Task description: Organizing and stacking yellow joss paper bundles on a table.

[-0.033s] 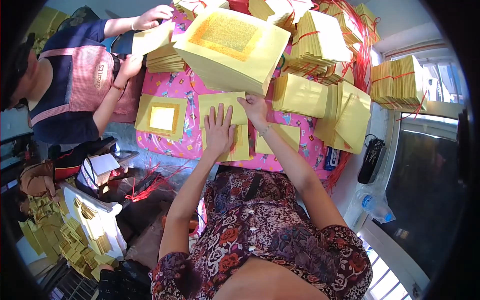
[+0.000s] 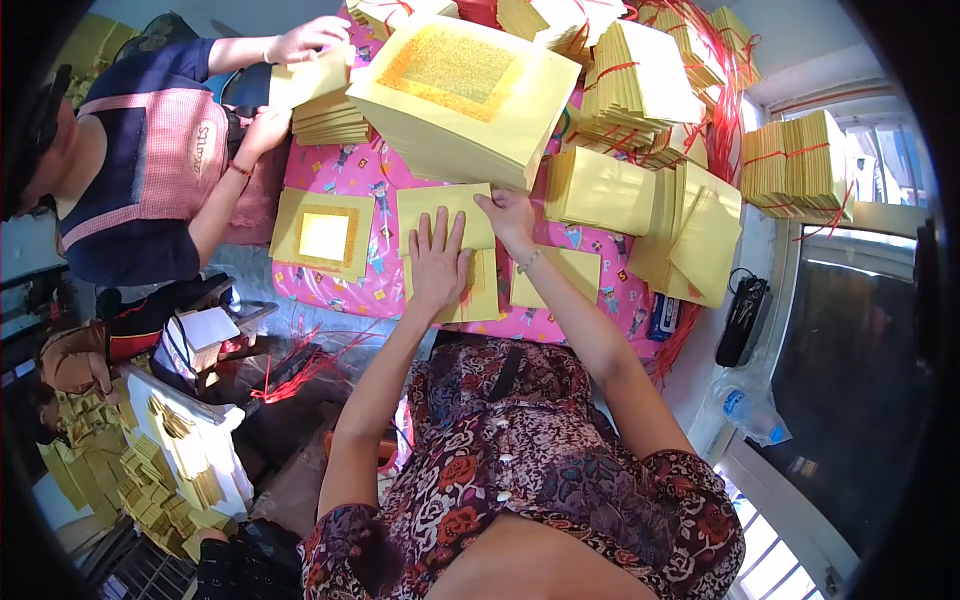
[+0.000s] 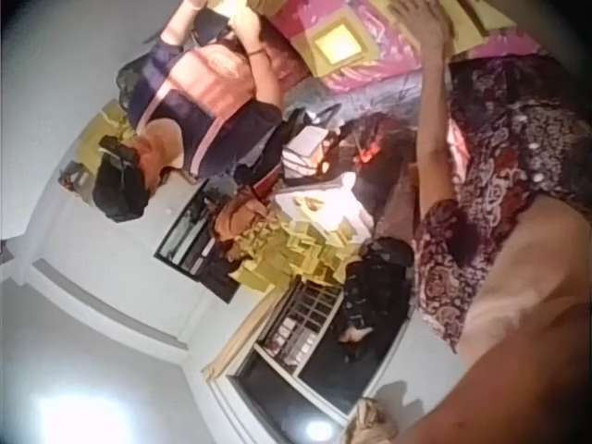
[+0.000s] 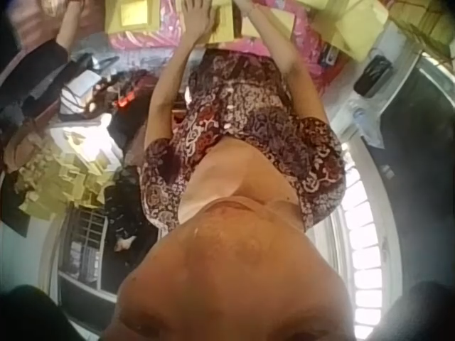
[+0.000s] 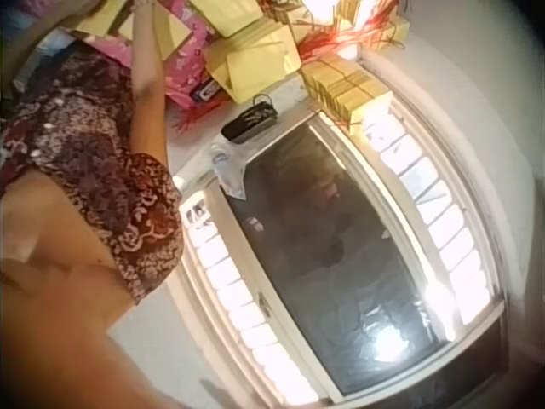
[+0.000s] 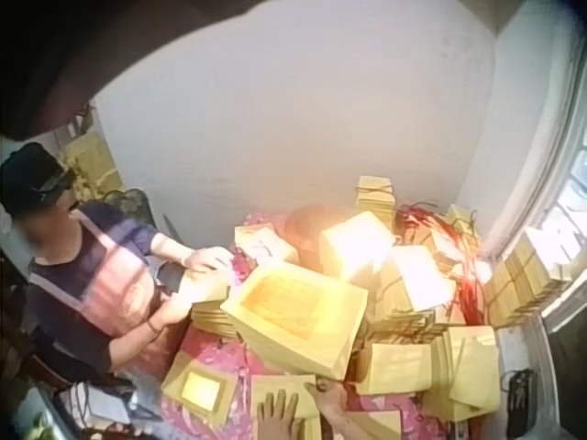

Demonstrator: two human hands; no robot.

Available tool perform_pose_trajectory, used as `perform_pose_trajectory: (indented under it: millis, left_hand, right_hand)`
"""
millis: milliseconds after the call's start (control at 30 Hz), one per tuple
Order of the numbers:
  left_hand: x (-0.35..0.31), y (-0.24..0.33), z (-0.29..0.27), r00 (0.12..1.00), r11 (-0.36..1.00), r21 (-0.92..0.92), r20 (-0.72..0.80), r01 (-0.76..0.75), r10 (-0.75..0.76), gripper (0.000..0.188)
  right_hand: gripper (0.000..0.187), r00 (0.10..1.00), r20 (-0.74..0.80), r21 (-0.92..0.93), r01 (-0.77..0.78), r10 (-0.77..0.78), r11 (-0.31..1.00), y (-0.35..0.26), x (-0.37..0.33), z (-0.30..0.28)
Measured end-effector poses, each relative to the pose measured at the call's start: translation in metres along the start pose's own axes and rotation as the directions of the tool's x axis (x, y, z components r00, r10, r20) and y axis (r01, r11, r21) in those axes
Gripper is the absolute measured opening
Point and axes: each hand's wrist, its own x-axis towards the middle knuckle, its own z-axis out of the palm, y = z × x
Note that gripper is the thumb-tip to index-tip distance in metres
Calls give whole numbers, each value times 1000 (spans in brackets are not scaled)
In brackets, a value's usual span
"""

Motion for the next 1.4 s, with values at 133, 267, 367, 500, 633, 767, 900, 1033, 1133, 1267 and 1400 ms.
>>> perform_pose_trajectory:
  millis: [133, 267, 367, 500, 633, 767, 900, 1033, 1133, 1267, 1400]
  left_hand:
    - [0, 0, 2, 1000, 1000, 4, 16, 10, -10, 61]
    - [0, -1, 5, 1000, 1000, 4, 22, 20, -20, 61]
    - [0, -1, 7, 999, 1000, 6, 24, 27, -27, 62]
    - [0, -1, 7, 999, 1000, 4, 31, 30, -30, 62]
    - [1, -1, 8, 999, 1000, 7, 23, 22, -22, 62]
    - [2, 0, 8, 998, 999, 9, 43, 40, -40, 62]
    - [2, 1, 10, 999, 999, 27, 22, 23, -23, 62]
    - [1, 2, 14, 998, 999, 22, 52, 42, -43, 62]
    - [-1, 1, 17, 998, 999, 22, 49, 47, -48, 63]
    - [-1, 1, 16, 997, 999, 35, 70, 33, -35, 67]
    - [-1, 3, 16, 997, 999, -11, 72, 36, -36, 69]
  right_hand:
    - [29, 999, -41, -26, 0, -1, 1000, 4, 3, 4]
    - [30, 999, -32, -21, -6, 6, 1000, 5, 4, 5]
    - [31, 999, -38, -24, -33, 32, 999, 2, 3, 4]
    - [34, 997, -52, -52, -55, 53, 997, 0, 3, 3]
    - [36, 996, -53, -34, -71, 70, 997, 1, 3, 2]
    - [35, 996, -63, -55, -63, 59, 996, -2, 3, 1]
    - [37, 995, -40, -39, -97, 95, 995, -3, 3, 0]
    - [36, 945, -198, -147, 234, -260, 961, -11, -27, -5]
    - [24, 809, -67, -387, 519, -584, 762, -23, -59, -22]
    - [13, 773, 243, -334, 633, -586, 698, -1, -75, -19]
    - [12, 770, 253, -344, 638, -586, 689, 15, -73, -14]
